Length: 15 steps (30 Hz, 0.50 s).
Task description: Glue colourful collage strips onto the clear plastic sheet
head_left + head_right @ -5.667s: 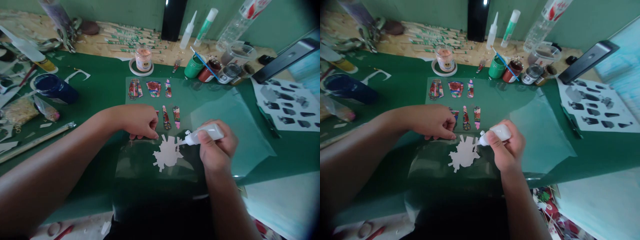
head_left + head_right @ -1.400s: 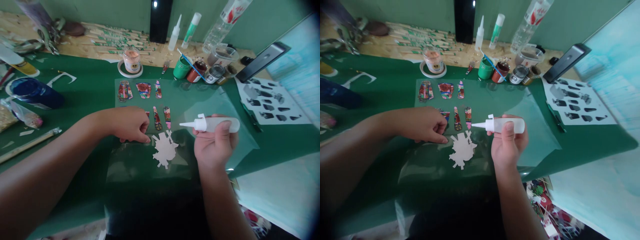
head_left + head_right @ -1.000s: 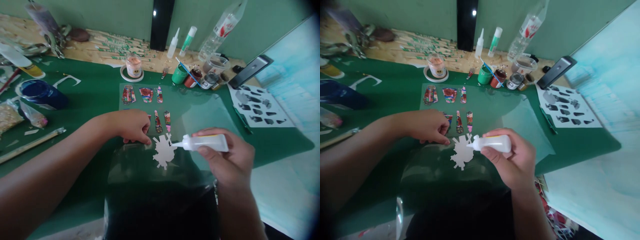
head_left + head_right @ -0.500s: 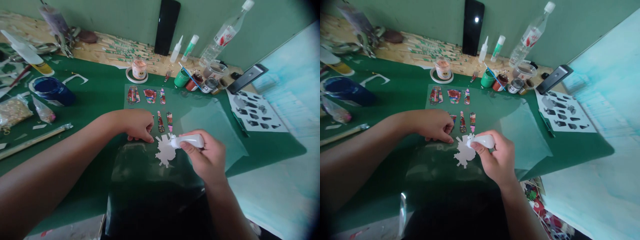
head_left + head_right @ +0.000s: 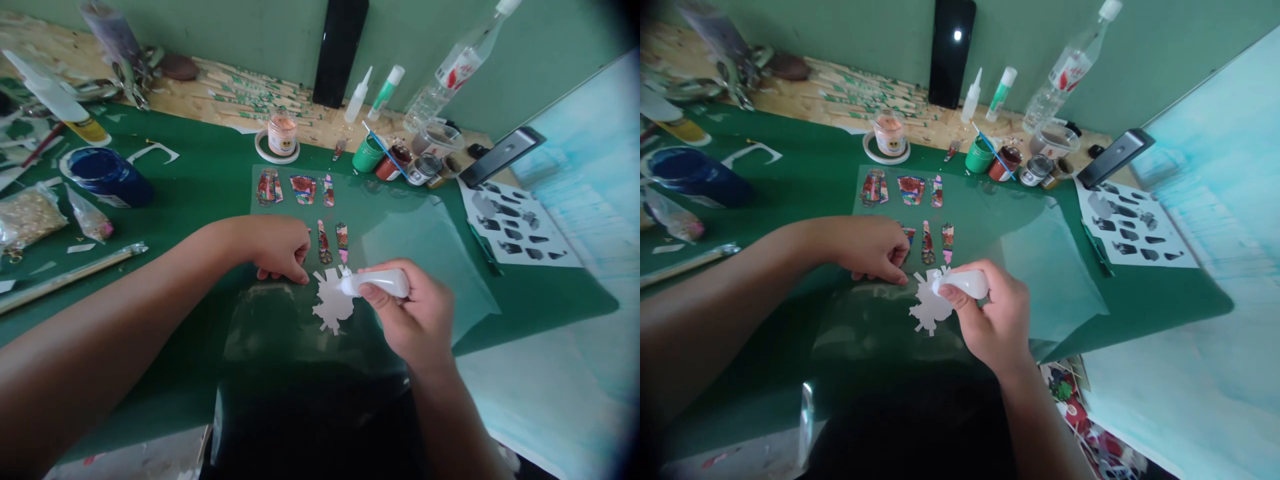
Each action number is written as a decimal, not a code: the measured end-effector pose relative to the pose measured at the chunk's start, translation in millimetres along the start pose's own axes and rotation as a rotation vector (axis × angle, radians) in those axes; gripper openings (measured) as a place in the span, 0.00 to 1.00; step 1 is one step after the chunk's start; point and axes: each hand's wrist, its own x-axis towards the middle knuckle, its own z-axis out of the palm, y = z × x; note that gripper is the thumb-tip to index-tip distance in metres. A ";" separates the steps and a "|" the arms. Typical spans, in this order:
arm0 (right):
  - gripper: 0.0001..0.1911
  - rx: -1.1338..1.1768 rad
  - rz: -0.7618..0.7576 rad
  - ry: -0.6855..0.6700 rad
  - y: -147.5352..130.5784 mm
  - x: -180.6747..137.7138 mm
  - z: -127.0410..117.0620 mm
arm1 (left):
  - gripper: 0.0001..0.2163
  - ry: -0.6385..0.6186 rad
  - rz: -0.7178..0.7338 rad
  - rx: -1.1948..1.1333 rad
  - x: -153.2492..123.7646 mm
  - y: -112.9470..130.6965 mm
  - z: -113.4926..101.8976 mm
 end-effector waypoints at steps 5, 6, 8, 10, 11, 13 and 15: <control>0.09 -0.006 -0.003 0.003 2.6 -0.2 -4.7 | 0.12 0.003 0.011 -0.002 0.1 0.3 -0.3; 0.09 -0.008 0.001 0.001 3.2 -0.2 -5.7 | 0.12 0.001 0.015 -0.004 0.2 0.2 -0.4; 0.09 -0.004 0.009 -0.005 3.9 -0.1 -6.6 | 0.12 -0.006 0.016 -0.007 0.3 0.1 -0.6; 0.09 0.006 0.013 -0.012 4.0 0.3 -6.1 | 0.12 -0.011 0.010 -0.005 0.4 0.4 -0.9; 0.09 0.011 0.014 -0.016 3.9 0.5 -5.6 | 0.12 -0.012 0.005 -0.003 0.4 0.7 -1.0; 0.09 0.023 0.019 -0.021 3.3 1.1 -4.5 | 0.12 -0.007 -0.003 0.003 0.2 1.7 -1.3; 0.10 0.035 0.028 -0.027 2.5 1.4 -3.6 | 0.11 -0.001 -0.003 0.009 -0.2 2.8 -1.6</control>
